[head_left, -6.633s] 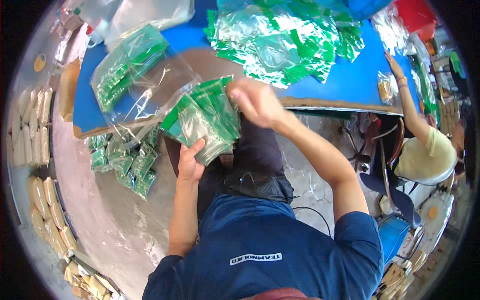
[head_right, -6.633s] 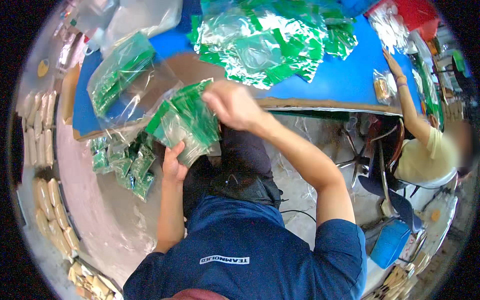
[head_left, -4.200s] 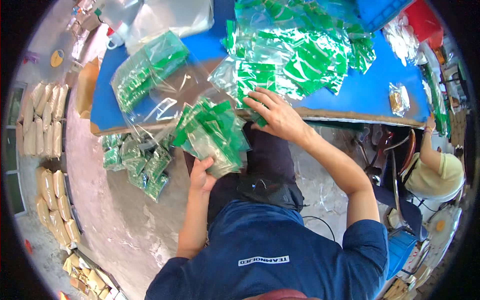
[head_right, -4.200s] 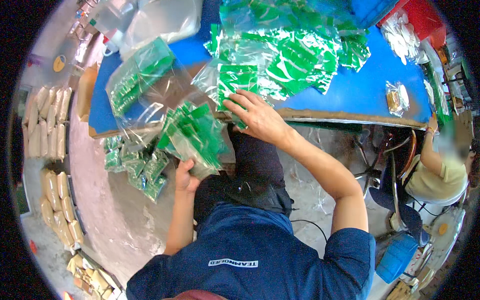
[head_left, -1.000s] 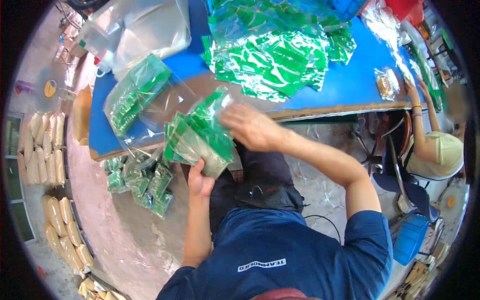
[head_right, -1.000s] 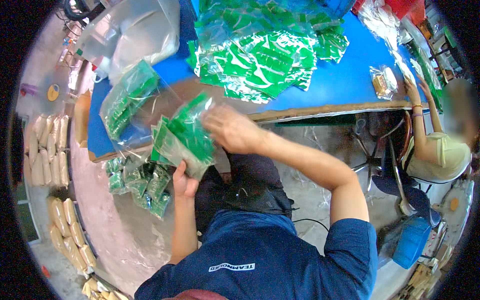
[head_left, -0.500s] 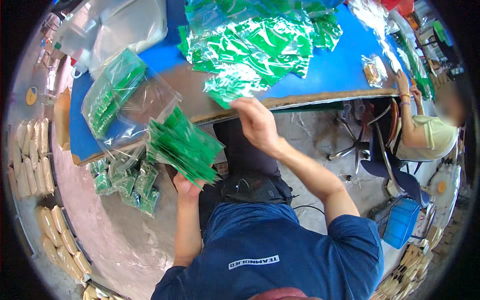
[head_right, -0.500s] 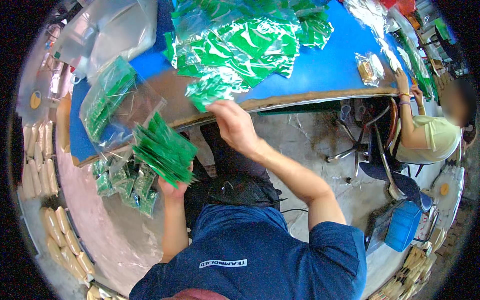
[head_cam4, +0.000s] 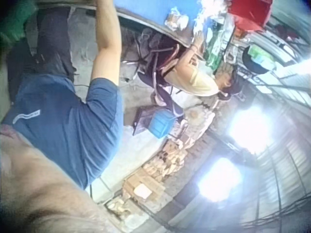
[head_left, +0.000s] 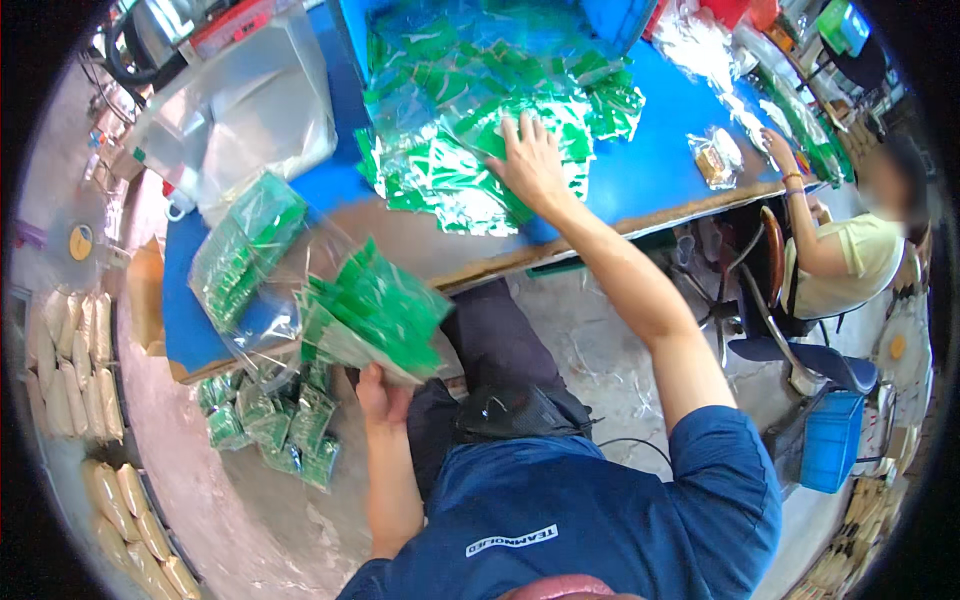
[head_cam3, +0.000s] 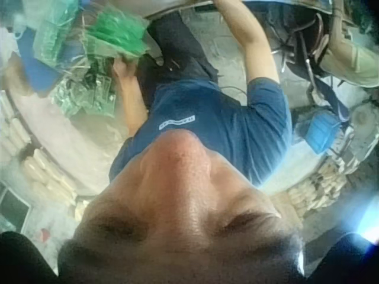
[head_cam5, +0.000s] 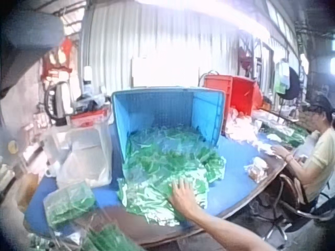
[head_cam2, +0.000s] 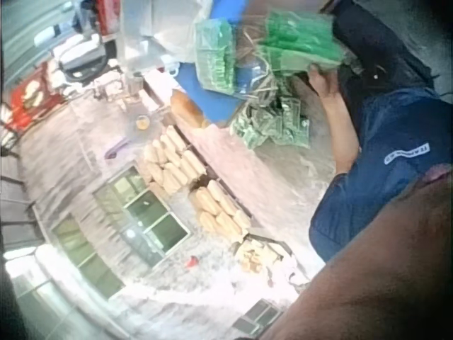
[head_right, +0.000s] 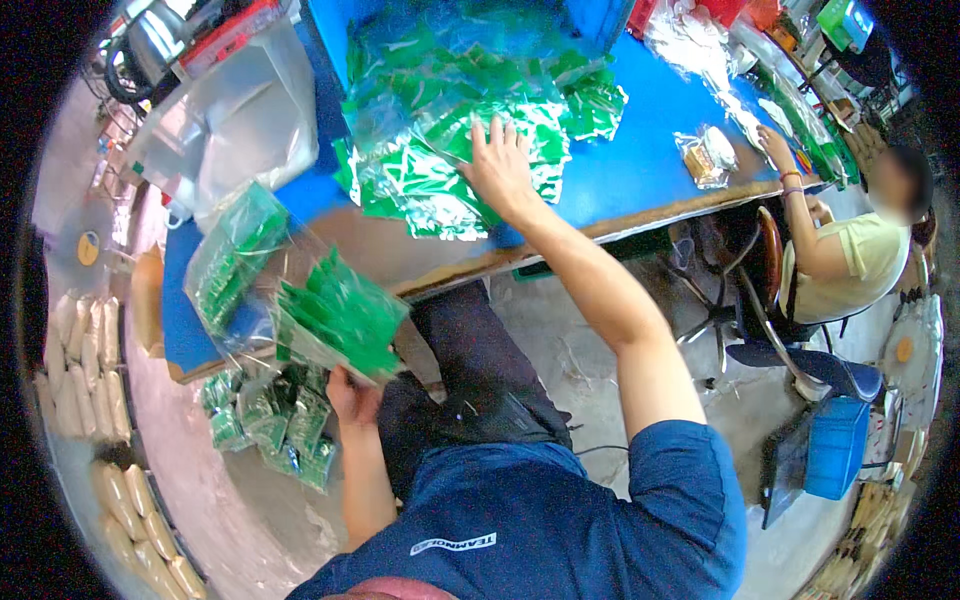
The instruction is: Stacking green plastic bags and placing the stack into a larger clear plastic bag.
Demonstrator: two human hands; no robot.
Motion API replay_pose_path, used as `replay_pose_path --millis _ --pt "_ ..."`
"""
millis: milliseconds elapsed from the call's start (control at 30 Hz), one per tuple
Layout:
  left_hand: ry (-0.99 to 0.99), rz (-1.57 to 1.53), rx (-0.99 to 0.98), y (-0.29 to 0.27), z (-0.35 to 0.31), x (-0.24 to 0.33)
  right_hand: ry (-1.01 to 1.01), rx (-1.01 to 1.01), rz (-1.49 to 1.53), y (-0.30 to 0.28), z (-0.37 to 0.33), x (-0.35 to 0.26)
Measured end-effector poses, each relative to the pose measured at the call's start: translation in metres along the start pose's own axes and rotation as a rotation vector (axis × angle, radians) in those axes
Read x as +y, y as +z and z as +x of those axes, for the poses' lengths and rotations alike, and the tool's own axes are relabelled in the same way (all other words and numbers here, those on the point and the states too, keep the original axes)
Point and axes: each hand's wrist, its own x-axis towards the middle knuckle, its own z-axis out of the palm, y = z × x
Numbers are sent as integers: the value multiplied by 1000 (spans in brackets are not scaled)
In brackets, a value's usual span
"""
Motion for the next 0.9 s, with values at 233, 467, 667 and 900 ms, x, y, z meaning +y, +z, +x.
replay_pose_path --millis 233,467,667,900 --pt "25 105 0 5 3 15 -186 18 212 -9 1 -24" --pt "-35 -163 53 71 57 10 739 -473 1721 -90 -91 -138" --pt "223 493 22 84 77 35 288 -813 1387 -88 -41 -96" --pt "321 1311 -271 79 128 75 -49 -667 1185 -50 -12 -99"
